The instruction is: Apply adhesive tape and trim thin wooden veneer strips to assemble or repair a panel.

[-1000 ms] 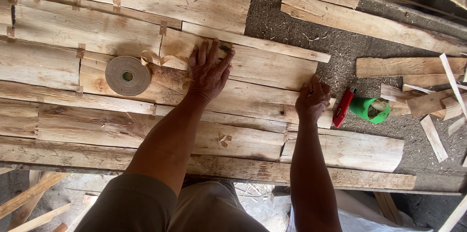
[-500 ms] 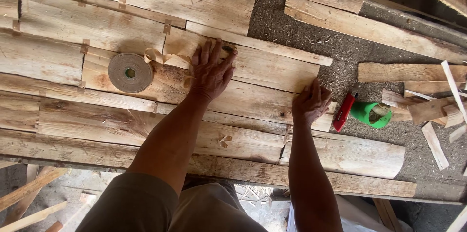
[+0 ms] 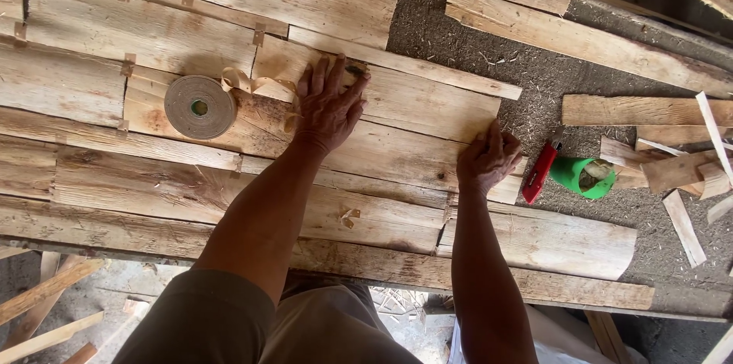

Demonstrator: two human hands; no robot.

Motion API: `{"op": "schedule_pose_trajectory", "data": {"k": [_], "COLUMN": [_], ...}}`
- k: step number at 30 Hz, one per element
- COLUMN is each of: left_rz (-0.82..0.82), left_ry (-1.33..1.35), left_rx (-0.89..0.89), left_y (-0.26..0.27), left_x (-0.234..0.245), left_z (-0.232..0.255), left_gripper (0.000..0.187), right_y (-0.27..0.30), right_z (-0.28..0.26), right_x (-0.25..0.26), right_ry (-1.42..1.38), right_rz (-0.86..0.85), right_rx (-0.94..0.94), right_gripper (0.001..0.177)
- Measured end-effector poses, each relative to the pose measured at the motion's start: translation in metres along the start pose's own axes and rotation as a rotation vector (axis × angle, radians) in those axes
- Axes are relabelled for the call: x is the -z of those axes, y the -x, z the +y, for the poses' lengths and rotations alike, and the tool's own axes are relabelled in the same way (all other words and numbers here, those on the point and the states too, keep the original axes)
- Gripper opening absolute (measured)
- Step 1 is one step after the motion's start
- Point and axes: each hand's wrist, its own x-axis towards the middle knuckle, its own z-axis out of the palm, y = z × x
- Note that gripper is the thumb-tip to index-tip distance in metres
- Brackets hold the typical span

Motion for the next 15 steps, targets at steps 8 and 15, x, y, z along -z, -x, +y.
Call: {"op": "schedule_pose_trajectory", "data": {"k": [8,15], "left_rz": [-0.040,-0.038], "left_ry": [-0.042,-0.146], "left_rx": [-0.001,-0.029], "left_y": [-0.002,-0.003], "left_x": [0.008,-0.003], "left_z": [0.005,0.004], "left_gripper": [0.053,0.056], "right_y": [0.002,0.003], "right_z": [-0.013,-0.013], "right_x": [0.011,0.011], "right_ry": [-0.006,-0.010], "right_rz": [-0.008,-0.010], "right_rx": [-0.009,-0.022], "right_gripper": [0.040,0.039]}}
